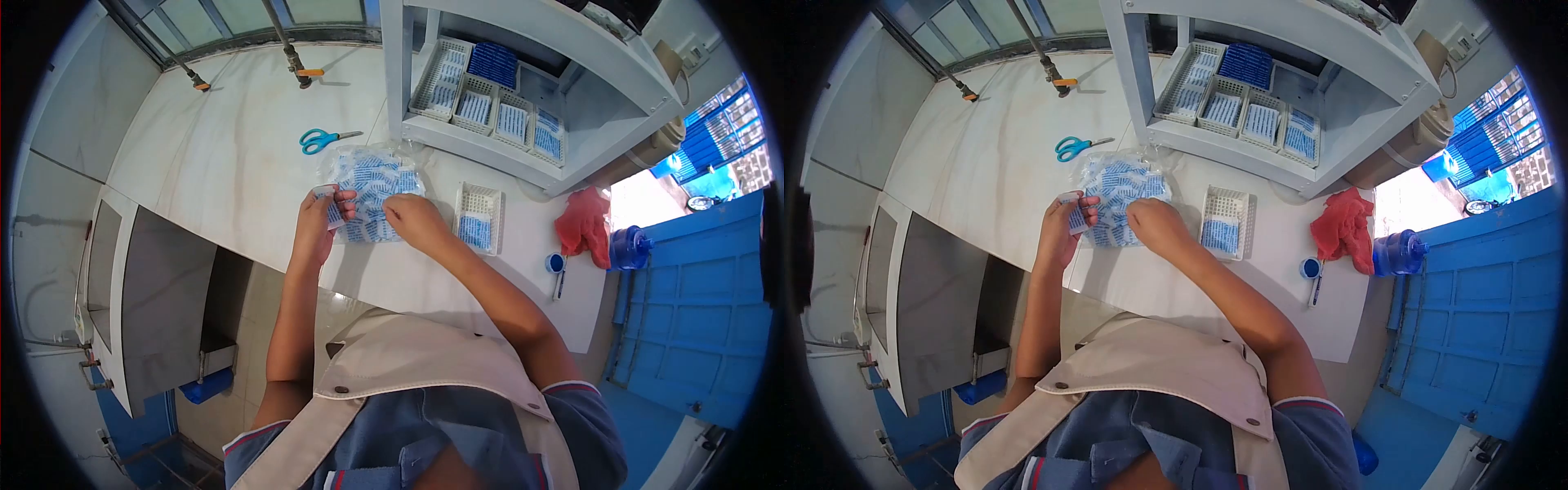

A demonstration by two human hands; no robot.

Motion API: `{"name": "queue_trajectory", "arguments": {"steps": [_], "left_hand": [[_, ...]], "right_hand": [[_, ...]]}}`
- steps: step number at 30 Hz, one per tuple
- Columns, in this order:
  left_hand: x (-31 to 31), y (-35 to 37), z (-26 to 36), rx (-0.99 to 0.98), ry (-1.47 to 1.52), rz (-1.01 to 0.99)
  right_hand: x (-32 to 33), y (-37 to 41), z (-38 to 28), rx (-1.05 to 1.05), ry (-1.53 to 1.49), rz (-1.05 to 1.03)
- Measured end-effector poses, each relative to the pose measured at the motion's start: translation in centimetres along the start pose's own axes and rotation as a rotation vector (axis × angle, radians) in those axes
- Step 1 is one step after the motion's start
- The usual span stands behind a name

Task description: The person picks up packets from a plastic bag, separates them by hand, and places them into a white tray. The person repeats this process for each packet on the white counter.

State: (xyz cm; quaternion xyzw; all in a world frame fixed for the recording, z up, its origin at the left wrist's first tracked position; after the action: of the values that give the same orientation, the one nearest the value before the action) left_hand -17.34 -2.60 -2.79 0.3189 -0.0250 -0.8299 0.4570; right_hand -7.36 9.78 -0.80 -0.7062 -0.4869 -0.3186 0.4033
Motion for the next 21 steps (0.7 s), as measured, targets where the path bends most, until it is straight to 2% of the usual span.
{"name": "queue_trajectory", "arguments": {"steps": [2,3,5,6,8,9,11,15,18,19,20,21], "left_hand": [[-0.1,-0.4,0.0,-0.036,-0.113,-0.022],[-0.3,-0.3,-0.1,-0.036,-0.113,-0.024],[-1.7,0.1,-0.8,-0.037,-0.221,-0.11],[-2.0,0.2,-1.3,-0.038,-0.222,-0.108],[-2.6,0.3,-2.2,-0.051,-0.37,-0.09],[-2.6,0.2,-2.5,-0.051,-0.371,-0.095],[-2.2,-0.1,-2.5,-0.095,-0.357,-0.055],[-2.7,0.1,-0.2,-0.093,-0.284,-0.055],[-3.6,0.2,0.6,-0.059,-0.179,-0.132],[-3.6,0.1,0.1,-0.058,-0.179,-0.132],[-4.0,0.2,0.0,-0.138,-0.243,-0.15],[-4.5,0.3,-0.1,-0.216,-0.309,-0.169]], "right_hand": [[-0.4,-0.2,1.9,-0.232,-0.311,-0.085],[-0.7,-0.4,2.5,-0.233,-0.31,-0.083],[-3.8,-0.4,4.3,-0.357,-0.66,-0.221],[-3.5,-0.8,4.1,-0.355,-0.661,-0.222],[-3.9,-0.4,4.8,-0.565,-0.94,-0.25],[-3.5,-0.5,4.5,-0.566,-0.94,-0.245],[-2.2,-0.3,5.2,-0.693,-1.044,-0.051],[0.3,-1.2,4.3,-0.638,-1.072,-0.078],[1.4,-2.5,3.5,-0.578,-0.914,-0.169],[1.7,-3.2,3.1,-0.532,-0.723,-0.18],[1.9,-3.7,2.6,-0.486,-0.533,-0.189],[1.9,-4.0,1.7,-0.493,-0.534,-0.188]]}}
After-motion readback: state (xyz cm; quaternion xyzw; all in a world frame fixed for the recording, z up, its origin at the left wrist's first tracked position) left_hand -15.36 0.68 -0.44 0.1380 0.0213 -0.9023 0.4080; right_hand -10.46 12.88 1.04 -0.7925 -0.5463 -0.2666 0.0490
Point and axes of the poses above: each hand's wrist, its own y-axis away from the middle knuckle, its own x-axis out of the back of the hand, z = x × y, the point moved 9 cm from there along -y, towards the middle knuckle, and after that the axes turned 10 degrees about y, right-handed, at the moved point
